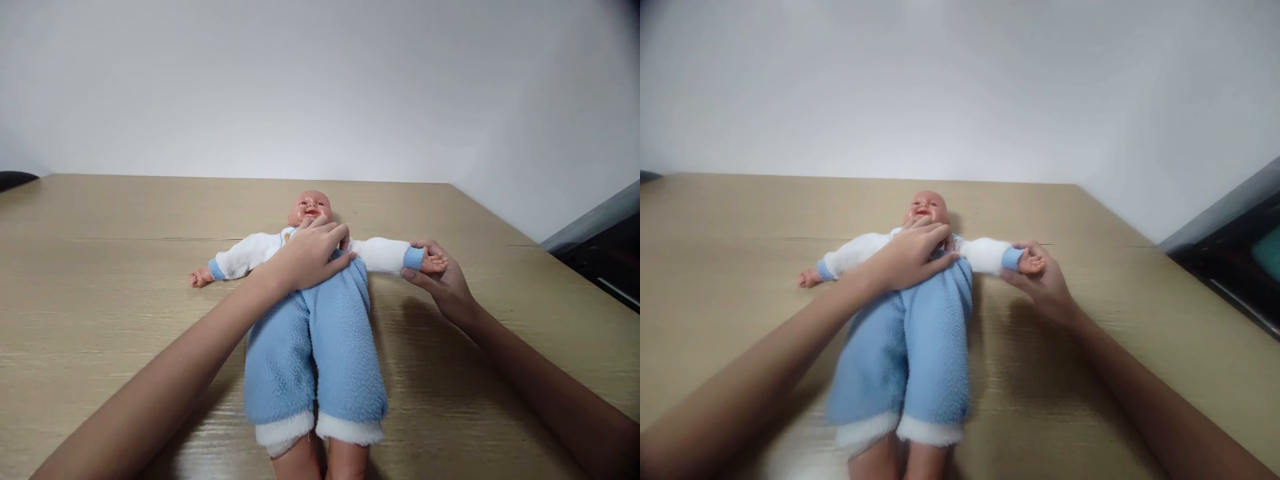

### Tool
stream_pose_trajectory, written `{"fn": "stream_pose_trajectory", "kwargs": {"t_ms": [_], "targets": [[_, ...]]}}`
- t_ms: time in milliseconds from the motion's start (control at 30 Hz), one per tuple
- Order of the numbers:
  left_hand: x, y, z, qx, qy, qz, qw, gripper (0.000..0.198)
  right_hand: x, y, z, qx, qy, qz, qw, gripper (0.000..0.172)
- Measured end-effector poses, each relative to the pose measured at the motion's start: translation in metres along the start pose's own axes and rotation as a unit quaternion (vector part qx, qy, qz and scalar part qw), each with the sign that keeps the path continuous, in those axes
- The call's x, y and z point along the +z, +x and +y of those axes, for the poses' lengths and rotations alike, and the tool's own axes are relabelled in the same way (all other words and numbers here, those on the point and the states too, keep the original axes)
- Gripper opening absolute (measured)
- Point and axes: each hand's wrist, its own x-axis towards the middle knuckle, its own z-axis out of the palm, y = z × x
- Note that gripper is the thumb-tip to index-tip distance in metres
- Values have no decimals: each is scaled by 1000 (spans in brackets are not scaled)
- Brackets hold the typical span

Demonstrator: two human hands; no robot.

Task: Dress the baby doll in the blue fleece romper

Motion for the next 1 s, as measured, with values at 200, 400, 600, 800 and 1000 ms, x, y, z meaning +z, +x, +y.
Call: {"fn": "stream_pose_trajectory", "kwargs": {"t_ms": [200,400,600,800,1000], "targets": [[0,-1,3,22,61,72,995,31,6,-1,-1,10,35,18,999,58],[16,1,16,-12,-113,78,990,47,23,-6,-24,19,132,12,991,60],[27,-2,18,-45,-158,68,984,53,39,-21,-48,47,188,-65,979,63],[26,-8,19,-57,-175,112,976,40,36,-18,-33,95,232,-71,965,54],[28,-19,9,-200,-354,245,880,33,37,-13,-16,109,267,-134,948,45]]}}
